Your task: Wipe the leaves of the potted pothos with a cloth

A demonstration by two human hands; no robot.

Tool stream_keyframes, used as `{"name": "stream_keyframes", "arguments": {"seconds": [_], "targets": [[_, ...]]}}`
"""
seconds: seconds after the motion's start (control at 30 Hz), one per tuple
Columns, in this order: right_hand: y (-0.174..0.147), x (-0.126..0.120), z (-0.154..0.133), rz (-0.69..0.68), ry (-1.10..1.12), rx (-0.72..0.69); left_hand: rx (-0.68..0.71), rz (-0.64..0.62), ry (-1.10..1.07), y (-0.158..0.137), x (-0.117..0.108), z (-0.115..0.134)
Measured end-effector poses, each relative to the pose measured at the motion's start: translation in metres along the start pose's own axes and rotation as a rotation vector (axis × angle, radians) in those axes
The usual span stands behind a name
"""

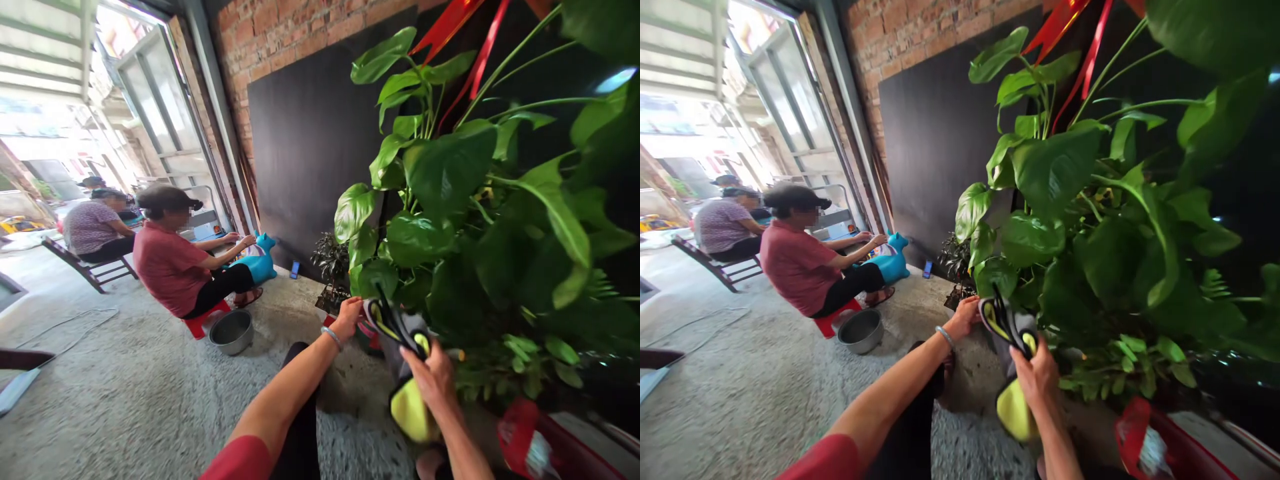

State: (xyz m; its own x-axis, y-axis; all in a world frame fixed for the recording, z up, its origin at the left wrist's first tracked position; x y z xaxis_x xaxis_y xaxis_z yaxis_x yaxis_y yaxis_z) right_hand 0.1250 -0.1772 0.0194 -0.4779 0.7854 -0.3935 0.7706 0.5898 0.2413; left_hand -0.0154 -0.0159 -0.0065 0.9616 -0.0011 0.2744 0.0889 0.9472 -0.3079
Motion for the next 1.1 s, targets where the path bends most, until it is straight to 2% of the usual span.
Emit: {"name": "stream_keyframes", "arguments": {"seconds": [0.1,0.17,0.23,0.3,0.37,0.47,0.53,0.63,0.73,0.8,0.87,0.97,1.03,1.1], "targets": [[-0.034,0.001,0.054,-0.077,0.043,0.091,-0.062,0.038,-0.016,0.005,-0.015,-0.005],[-0.039,-0.003,0.062,-0.093,0.059,0.1,-0.073,0.033,0.023,0.009,-0.024,-0.01],[-0.024,-0.006,0.052,-0.035,0.055,0.102,-0.007,0.037,0.178,0.011,-0.037,-0.017],[0.003,-0.005,0.035,0.084,0.03,0.087,0.169,0.038,0.505,0.011,-0.056,-0.023],[0.03,0.0,0.023,0.187,-0.001,0.063,0.338,0.01,0.946,0.008,-0.081,-0.033],[0.044,0.012,0.024,0.169,-0.036,0.082,0.378,-0.133,1.505,0.0,-0.118,-0.06],[0.038,0.017,0.029,0.117,-0.032,0.109,0.395,-0.198,1.701,-0.005,-0.136,-0.075],[0.032,0.013,0.022,0.144,0.014,0.103,0.414,-0.149,1.763,-0.007,-0.146,-0.082],[0.051,0.009,0.003,0.258,0.031,0.02,0.356,-0.107,1.709,-0.007,-0.146,-0.075],[0.066,0.014,0.001,0.271,-0.029,-0.013,0.353,-0.09,1.695,-0.007,-0.145,-0.07],[0.065,0.025,0.014,0.201,-0.106,0.022,0.35,-0.075,1.698,-0.008,-0.146,-0.067],[0.029,0.036,0.051,0.069,-0.16,0.112,0.339,-0.066,1.695,-0.01,-0.15,-0.067],[0.002,0.034,0.073,0.014,-0.174,0.149,0.331,-0.061,1.689,-0.01,-0.152,-0.066],[-0.007,0.029,0.084,0.014,-0.185,0.171,0.324,-0.058,1.688,-0.009,-0.153,-0.065]]}}
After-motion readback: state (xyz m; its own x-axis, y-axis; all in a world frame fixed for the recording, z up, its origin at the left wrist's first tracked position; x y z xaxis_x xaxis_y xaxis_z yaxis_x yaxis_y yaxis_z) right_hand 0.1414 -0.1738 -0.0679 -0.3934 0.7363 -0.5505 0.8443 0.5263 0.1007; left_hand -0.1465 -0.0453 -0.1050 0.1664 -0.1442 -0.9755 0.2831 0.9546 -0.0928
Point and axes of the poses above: each hand's wrist, its own y-axis towards the middle knuckle, its own x-axis out of the palm, z = x × y, the point moved 3 cm from there along y, towards the middle knuckle, and after that the axes turned 11 degrees about z, right-handed, at the moved point
